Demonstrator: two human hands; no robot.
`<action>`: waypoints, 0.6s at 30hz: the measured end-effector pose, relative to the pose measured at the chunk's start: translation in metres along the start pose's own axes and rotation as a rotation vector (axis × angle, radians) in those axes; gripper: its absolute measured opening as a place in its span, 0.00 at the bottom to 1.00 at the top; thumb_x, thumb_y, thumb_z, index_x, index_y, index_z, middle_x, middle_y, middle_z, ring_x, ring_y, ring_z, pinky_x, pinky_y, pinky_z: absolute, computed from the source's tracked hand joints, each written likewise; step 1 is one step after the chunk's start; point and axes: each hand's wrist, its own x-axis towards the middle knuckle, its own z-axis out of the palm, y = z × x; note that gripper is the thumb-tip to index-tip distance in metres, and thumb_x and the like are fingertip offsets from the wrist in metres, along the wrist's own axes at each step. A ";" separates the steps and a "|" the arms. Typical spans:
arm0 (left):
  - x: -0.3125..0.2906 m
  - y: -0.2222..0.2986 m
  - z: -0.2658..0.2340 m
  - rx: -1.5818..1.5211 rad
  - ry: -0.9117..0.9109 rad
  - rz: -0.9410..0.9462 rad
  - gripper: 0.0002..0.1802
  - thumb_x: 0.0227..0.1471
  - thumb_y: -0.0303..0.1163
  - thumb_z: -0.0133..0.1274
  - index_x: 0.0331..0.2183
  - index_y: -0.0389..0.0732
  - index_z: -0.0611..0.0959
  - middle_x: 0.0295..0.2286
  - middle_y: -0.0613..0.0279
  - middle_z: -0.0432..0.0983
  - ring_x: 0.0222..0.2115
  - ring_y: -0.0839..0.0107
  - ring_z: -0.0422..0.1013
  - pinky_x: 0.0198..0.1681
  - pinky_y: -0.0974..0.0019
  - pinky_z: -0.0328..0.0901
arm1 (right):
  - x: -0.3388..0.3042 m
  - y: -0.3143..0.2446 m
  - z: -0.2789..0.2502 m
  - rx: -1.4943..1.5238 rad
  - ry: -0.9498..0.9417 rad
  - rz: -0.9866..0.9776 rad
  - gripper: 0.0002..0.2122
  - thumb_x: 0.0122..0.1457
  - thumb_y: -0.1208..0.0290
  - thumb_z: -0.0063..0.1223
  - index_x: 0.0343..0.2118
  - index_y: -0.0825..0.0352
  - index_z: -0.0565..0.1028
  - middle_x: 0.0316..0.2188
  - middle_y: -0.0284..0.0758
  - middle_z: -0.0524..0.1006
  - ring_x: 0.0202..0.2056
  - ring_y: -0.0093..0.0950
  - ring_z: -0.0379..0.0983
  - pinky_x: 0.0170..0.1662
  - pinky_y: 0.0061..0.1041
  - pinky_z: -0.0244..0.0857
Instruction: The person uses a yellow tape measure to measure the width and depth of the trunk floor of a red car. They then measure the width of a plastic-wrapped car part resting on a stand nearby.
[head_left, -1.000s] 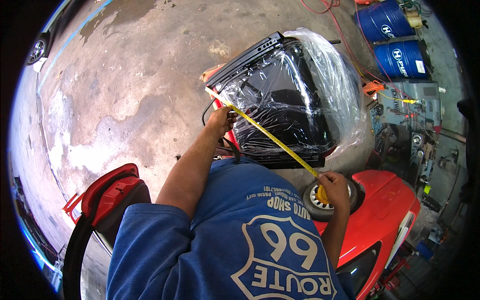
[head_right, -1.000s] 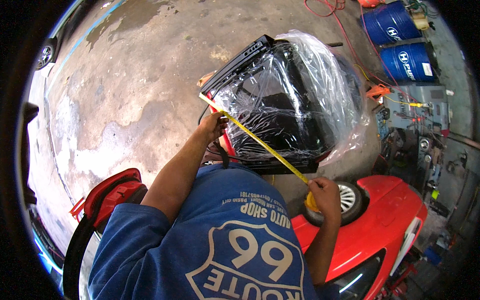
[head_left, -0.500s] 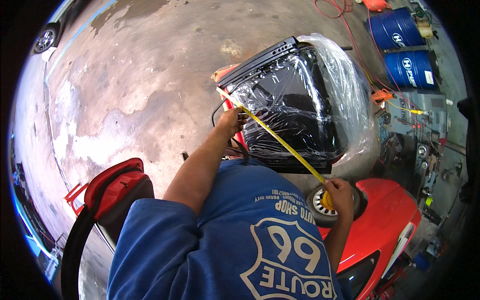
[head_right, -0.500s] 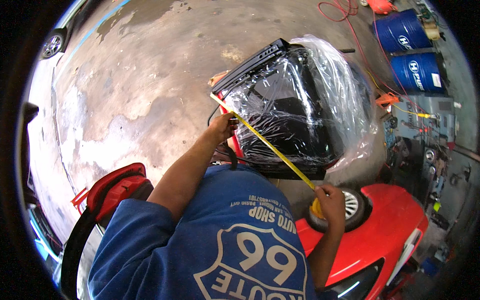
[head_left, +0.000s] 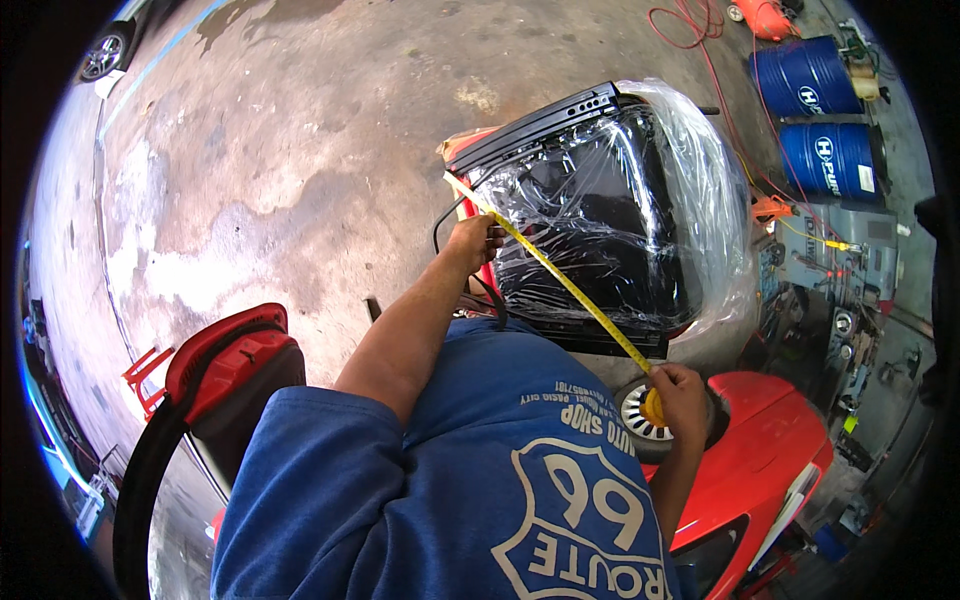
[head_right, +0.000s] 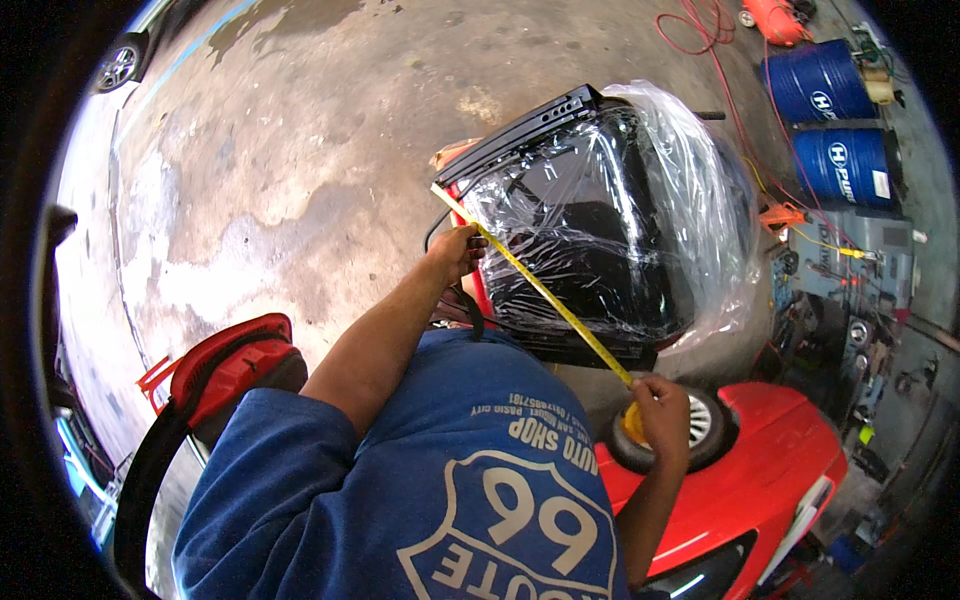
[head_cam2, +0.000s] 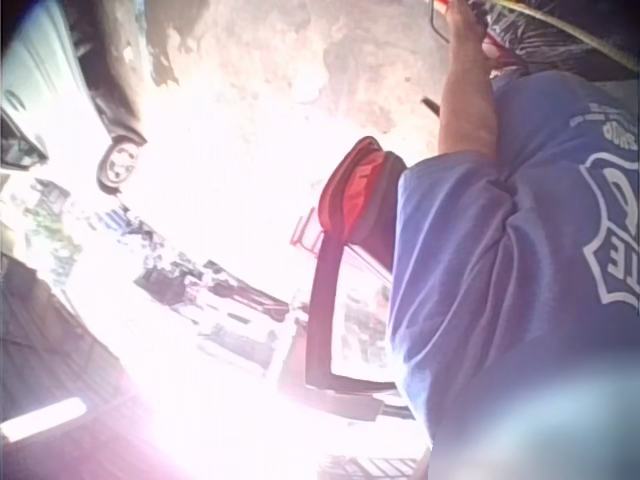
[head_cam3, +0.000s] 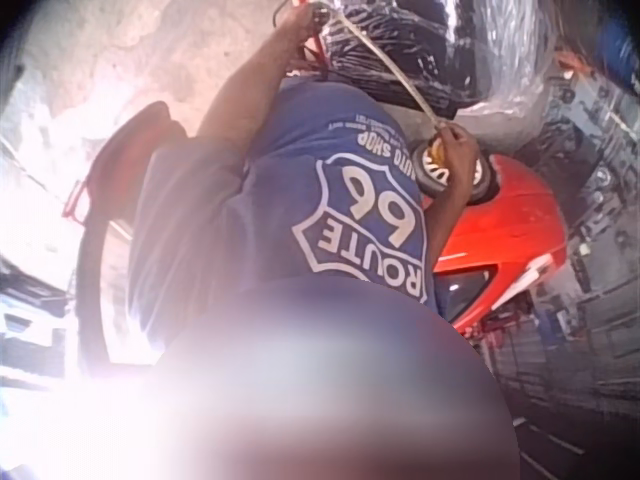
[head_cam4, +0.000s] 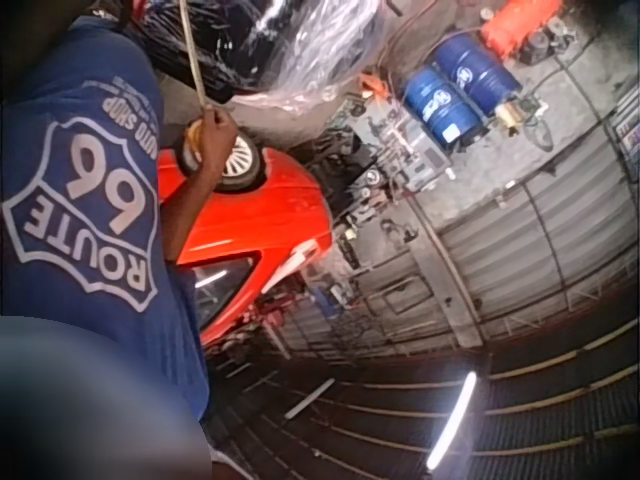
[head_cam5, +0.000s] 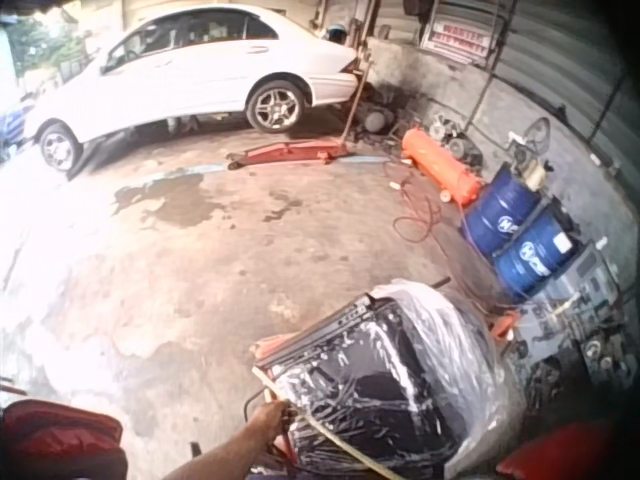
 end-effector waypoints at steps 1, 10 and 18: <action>0.002 -0.001 -0.001 -0.009 0.006 0.001 0.12 0.61 0.39 0.46 0.35 0.42 0.78 0.24 0.66 0.73 0.21 0.74 0.68 0.21 0.69 0.60 | -0.001 -0.002 0.002 -0.002 0.009 -0.003 0.12 0.57 0.67 0.55 0.29 0.75 0.78 0.20 0.37 0.76 0.25 0.22 0.71 0.32 0.27 0.64; 0.014 0.008 -0.015 -0.056 0.039 0.047 0.12 0.62 0.40 0.46 0.33 0.44 0.78 0.23 0.67 0.74 0.21 0.74 0.69 0.21 0.69 0.59 | -0.002 -0.017 0.016 0.015 -0.012 -0.024 0.13 0.56 0.66 0.56 0.32 0.75 0.79 0.22 0.37 0.77 0.26 0.22 0.72 0.32 0.26 0.64; 0.013 0.016 -0.005 -0.040 0.035 0.013 0.11 0.60 0.39 0.47 0.34 0.44 0.79 0.24 0.67 0.75 0.20 0.73 0.70 0.20 0.67 0.59 | -0.003 -0.020 0.015 0.017 0.001 0.014 0.14 0.56 0.65 0.57 0.33 0.74 0.80 0.22 0.38 0.78 0.26 0.23 0.73 0.32 0.26 0.65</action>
